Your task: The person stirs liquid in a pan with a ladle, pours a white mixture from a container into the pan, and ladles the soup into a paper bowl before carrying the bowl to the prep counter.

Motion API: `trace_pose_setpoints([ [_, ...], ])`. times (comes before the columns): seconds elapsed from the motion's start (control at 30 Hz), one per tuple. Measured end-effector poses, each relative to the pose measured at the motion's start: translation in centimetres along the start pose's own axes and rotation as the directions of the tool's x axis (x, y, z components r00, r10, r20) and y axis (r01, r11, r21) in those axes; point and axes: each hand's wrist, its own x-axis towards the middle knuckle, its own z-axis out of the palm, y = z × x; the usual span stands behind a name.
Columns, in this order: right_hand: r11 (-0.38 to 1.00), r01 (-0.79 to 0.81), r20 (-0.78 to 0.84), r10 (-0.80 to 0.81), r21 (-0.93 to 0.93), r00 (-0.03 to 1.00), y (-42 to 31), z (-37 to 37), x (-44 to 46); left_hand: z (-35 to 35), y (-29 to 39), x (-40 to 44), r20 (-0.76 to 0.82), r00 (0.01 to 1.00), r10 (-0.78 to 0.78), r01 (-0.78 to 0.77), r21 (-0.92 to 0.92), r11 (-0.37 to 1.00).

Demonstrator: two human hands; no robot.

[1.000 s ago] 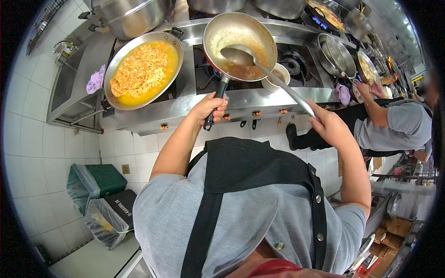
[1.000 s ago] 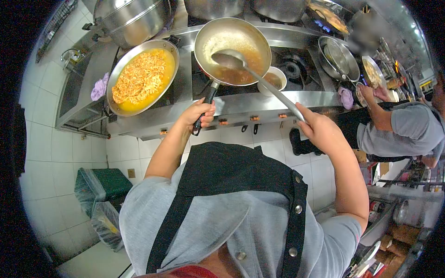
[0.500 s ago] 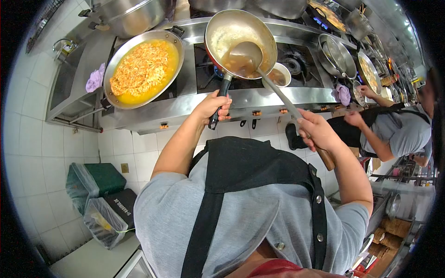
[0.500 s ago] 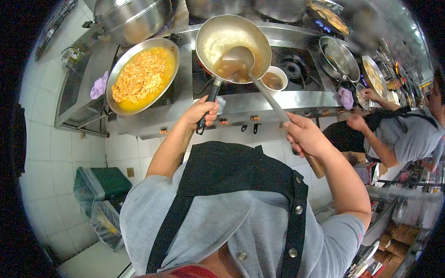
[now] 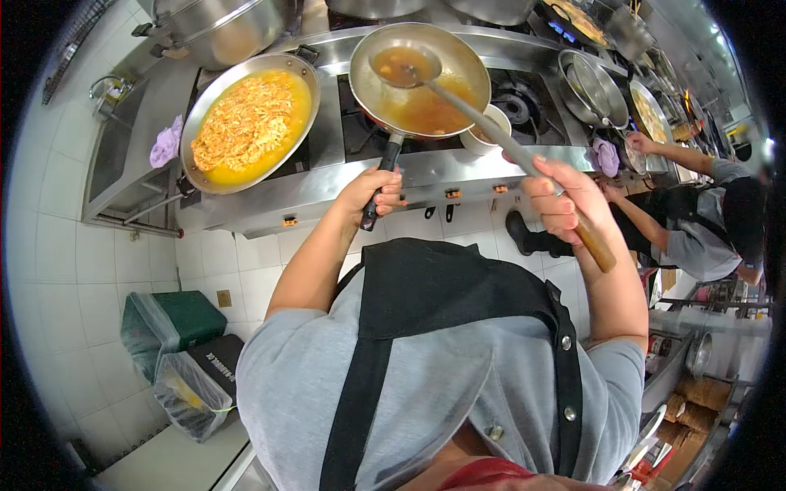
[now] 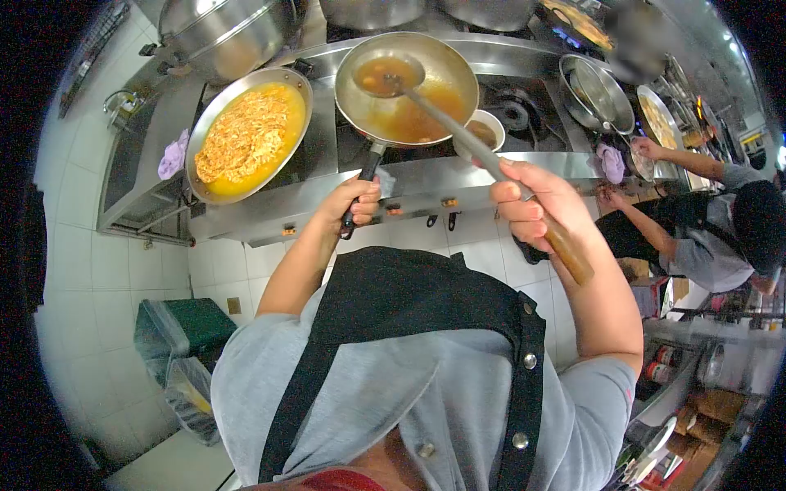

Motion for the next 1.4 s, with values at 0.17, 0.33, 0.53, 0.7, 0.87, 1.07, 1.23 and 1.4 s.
trace_pose_setpoints([
  [0.17,0.984,0.102,-0.079,-0.114,-0.145,0.99,-1.3,-0.3,-3.1,-1.1,0.2,0.0,0.005,1.0,-0.001,0.002,-0.023,1.0],
  [0.33,0.906,0.118,-0.365,-0.28,-0.407,0.888,-0.7,-2.4,-5.3,-2.9,0.5,0.2,-0.097,0.995,0.013,-0.016,-0.032,0.999],
  [0.53,0.892,0.072,-0.466,-0.3,-0.446,0.832,1.4,-6.8,-5.2,-3.4,1.2,0.3,-0.127,0.99,0.066,-0.069,-0.024,0.997],
  [0.7,0.75,-0.069,-0.524,-0.388,-0.657,0.758,3.3,-8.6,-3.9,-3.1,1.5,0.6,-0.136,0.988,0.08,-0.079,0.01,0.997],
  [0.87,0.463,-0.254,-0.501,-0.552,-0.849,0.666,5.1,-9.4,-3.3,-2.6,1.4,1.1,-0.144,0.987,0.076,-0.074,0.021,0.997],
  [1.07,-0.315,-0.184,0.185,-0.843,-0.931,0.505,7.4,-15.3,-3.1,-2.6,0.9,1.7,-0.138,0.988,0.07,-0.066,0.04,0.997],
  [1.23,0.65,0.006,-0.475,-0.561,-0.76,0.678,5.9,-9.0,-4.7,-2.4,0.8,2.1,-0.131,0.989,0.063,-0.055,0.065,0.996],
  [1.4,0.778,0.107,-0.494,-0.492,-0.619,0.717,5.0,-7.4,-4.6,-1.3,0.9,2.0,-0.12,0.991,0.052,-0.036,0.126,0.991],
])
